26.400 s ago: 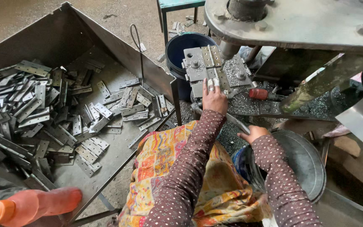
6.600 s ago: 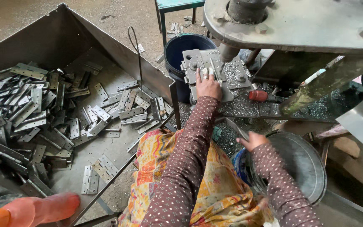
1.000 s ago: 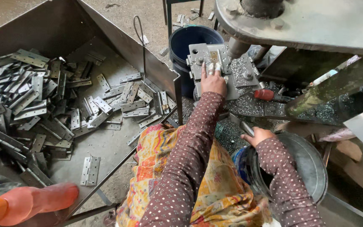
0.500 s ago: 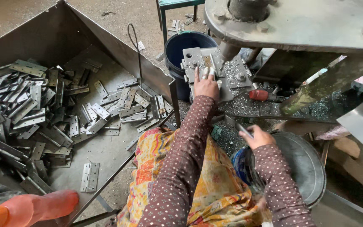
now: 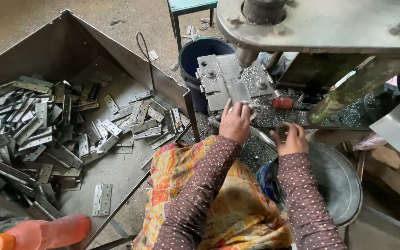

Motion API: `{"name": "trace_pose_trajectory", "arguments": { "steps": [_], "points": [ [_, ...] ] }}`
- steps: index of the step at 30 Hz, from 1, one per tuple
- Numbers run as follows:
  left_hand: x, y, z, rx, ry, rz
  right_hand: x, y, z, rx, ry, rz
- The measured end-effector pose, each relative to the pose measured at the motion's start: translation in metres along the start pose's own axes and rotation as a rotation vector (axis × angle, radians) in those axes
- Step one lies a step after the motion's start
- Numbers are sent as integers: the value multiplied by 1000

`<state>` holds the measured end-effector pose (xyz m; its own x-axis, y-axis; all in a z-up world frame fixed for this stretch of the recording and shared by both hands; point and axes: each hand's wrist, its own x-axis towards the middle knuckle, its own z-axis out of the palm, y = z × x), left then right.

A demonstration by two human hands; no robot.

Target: The person repeatedly picks up metal hinge pieces from a bin, places them into a manual punching machine, and operates the lever to process them. The person then removes the processed pieces and returns them to the bin, continuing this cycle throughout the clip.

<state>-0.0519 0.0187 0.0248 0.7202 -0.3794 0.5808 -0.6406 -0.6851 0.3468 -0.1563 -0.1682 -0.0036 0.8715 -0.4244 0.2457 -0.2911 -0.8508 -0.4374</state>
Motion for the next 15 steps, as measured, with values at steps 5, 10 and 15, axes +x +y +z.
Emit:
{"name": "trace_pose_trajectory", "arguments": {
  "steps": [5,10,15],
  "points": [
    [34,-3,12,81,341,103,-1,3,6,-4,-3,22],
    [44,-24,36,330,-140,-66,2,6,7,-43,-38,48],
    [26,-53,22,398,-201,-253,-1,9,12,-15,-13,41]
  ]
}}
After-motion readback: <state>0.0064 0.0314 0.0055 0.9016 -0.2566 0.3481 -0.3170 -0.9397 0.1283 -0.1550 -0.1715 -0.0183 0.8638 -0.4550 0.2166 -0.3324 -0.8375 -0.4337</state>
